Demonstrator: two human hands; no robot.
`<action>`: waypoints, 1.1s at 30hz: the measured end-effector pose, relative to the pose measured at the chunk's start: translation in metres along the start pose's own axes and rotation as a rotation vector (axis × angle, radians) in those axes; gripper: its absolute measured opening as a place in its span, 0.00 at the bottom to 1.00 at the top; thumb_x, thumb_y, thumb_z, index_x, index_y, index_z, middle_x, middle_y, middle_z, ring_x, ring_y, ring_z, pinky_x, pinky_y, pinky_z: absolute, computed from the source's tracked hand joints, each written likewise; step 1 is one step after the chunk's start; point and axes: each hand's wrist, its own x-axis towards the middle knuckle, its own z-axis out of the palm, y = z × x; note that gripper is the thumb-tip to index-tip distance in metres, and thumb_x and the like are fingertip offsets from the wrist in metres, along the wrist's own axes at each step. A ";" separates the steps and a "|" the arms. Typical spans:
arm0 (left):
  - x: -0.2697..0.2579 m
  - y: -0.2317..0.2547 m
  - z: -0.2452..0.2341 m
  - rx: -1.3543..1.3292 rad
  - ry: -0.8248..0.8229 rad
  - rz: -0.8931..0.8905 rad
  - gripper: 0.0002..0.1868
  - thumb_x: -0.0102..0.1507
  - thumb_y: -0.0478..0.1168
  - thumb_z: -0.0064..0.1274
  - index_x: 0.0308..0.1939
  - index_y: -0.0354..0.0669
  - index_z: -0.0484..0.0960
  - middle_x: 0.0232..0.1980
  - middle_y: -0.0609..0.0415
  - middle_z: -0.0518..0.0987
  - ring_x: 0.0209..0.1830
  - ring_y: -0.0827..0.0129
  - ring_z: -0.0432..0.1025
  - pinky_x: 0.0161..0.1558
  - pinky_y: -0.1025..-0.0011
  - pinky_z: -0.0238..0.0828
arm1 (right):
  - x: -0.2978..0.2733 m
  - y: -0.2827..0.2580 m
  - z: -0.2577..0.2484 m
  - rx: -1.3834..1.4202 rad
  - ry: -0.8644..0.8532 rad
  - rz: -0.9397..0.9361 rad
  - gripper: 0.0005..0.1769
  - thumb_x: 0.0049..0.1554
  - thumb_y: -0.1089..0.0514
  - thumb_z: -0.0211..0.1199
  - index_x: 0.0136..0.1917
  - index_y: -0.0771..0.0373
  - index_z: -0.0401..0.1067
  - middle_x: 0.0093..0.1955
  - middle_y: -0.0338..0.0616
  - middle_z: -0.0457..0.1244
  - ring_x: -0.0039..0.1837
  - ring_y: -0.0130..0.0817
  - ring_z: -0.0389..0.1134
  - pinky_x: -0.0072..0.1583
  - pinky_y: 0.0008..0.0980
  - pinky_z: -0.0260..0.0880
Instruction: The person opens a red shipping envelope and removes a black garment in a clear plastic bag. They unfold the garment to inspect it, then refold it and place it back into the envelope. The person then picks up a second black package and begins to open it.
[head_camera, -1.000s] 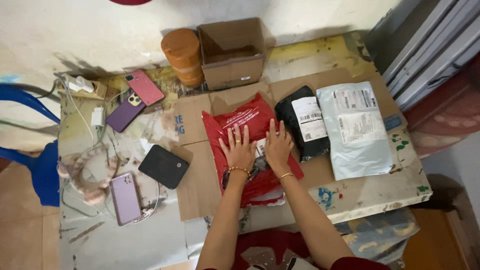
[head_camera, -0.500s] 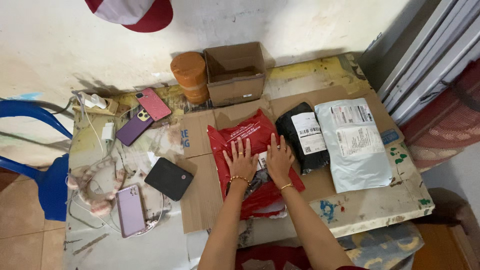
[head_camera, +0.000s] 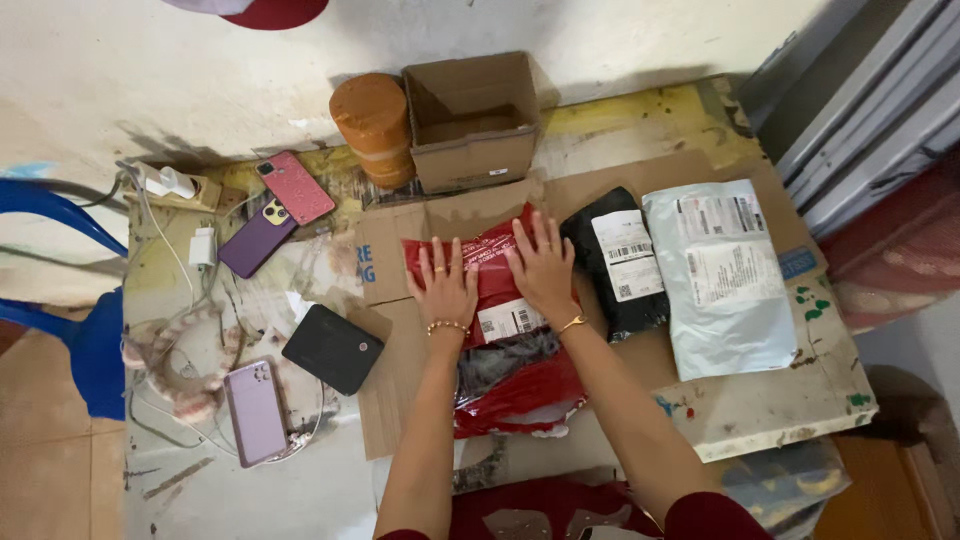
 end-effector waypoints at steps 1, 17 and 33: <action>-0.001 -0.003 0.004 -0.048 -0.002 -0.020 0.34 0.70 0.61 0.34 0.79 0.58 0.58 0.82 0.47 0.51 0.80 0.48 0.45 0.71 0.37 0.36 | 0.000 -0.003 0.002 -0.044 -0.066 -0.003 0.34 0.65 0.38 0.50 0.80 0.50 0.56 0.80 0.55 0.50 0.79 0.57 0.49 0.71 0.65 0.47; -0.006 -0.041 -0.013 -0.702 0.067 0.157 0.33 0.71 0.51 0.51 0.76 0.45 0.63 0.82 0.40 0.54 0.81 0.43 0.50 0.77 0.53 0.45 | 0.007 0.080 0.014 0.827 -0.293 -0.019 0.33 0.70 0.42 0.53 0.79 0.61 0.53 0.82 0.60 0.50 0.83 0.59 0.50 0.79 0.50 0.46; -0.136 -0.035 0.009 -0.237 -0.319 0.132 0.11 0.68 0.51 0.54 0.43 0.49 0.79 0.46 0.53 0.81 0.51 0.53 0.73 0.56 0.52 0.69 | -0.177 0.065 -0.048 0.414 -0.285 0.329 0.41 0.59 0.40 0.64 0.76 0.64 0.57 0.67 0.64 0.62 0.67 0.60 0.64 0.67 0.49 0.64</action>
